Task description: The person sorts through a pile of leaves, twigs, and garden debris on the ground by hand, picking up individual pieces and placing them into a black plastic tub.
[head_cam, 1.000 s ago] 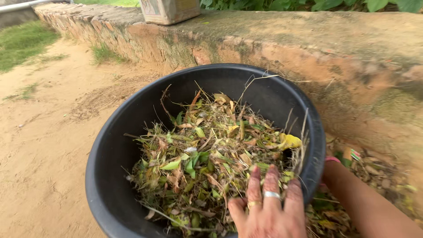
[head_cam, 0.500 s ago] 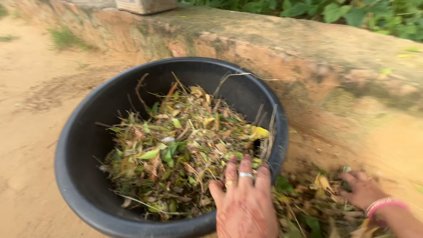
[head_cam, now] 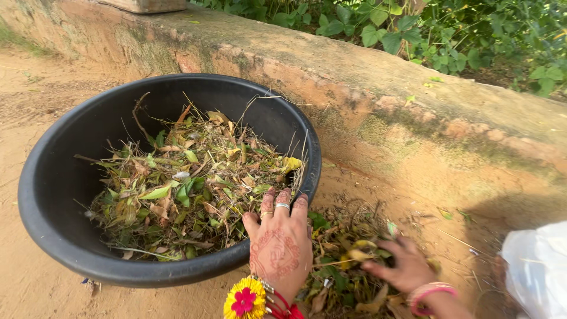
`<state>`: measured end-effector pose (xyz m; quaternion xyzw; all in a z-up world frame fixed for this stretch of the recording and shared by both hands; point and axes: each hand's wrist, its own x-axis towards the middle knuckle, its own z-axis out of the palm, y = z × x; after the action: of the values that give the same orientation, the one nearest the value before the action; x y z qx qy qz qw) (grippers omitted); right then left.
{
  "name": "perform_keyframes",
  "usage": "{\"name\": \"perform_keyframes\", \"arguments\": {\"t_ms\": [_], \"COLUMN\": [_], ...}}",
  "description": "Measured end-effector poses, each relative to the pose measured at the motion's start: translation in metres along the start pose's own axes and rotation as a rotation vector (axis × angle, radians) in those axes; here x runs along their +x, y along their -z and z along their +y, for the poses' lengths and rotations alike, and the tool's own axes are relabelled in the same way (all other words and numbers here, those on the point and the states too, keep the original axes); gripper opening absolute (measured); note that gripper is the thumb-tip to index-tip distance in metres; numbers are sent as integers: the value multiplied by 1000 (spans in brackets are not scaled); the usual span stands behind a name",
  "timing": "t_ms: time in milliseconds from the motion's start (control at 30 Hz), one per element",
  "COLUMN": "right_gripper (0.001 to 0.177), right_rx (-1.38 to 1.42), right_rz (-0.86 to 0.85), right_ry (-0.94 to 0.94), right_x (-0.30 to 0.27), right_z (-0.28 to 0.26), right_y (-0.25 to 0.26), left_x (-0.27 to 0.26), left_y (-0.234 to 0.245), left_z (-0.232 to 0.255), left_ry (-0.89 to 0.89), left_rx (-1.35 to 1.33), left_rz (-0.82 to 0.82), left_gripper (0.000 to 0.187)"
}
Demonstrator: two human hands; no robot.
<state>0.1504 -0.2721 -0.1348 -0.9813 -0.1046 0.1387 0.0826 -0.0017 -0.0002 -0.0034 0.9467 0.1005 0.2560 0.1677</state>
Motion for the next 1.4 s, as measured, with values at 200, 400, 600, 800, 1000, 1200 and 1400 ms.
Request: {"name": "perform_keyframes", "arguments": {"t_ms": [200,400,600,800,1000,1200,1400], "right_gripper": [95,65,32,33,38,47,39], "right_rx": [-252,-262,-73,-41,-35,-82,26], "right_rz": [-109,172,304,153,224,5,38], "right_ry": [180,427,131,-156,89,-48,-19], "right_x": [-80,-86,-68,-55,-52,-56,-59], "right_z": [-78,-4,27,17,4,-3,-4], "right_y": [-3,-13,2,37,41,40,22], "left_x": [-8,-9,-10,-10,-12,-11,-11], "left_y": [4,9,13,13,14,14,14], "left_z": [-2,-2,-1,1,2,3,0], "left_ry": [-52,-38,-48,-27,-22,-28,-28], "left_rx": [-10,14,13,2,-12,-20,-29], "left_rz": [26,-58,-74,-93,-93,-71,-98], "left_gripper": [54,58,62,60,59,59,60]}}
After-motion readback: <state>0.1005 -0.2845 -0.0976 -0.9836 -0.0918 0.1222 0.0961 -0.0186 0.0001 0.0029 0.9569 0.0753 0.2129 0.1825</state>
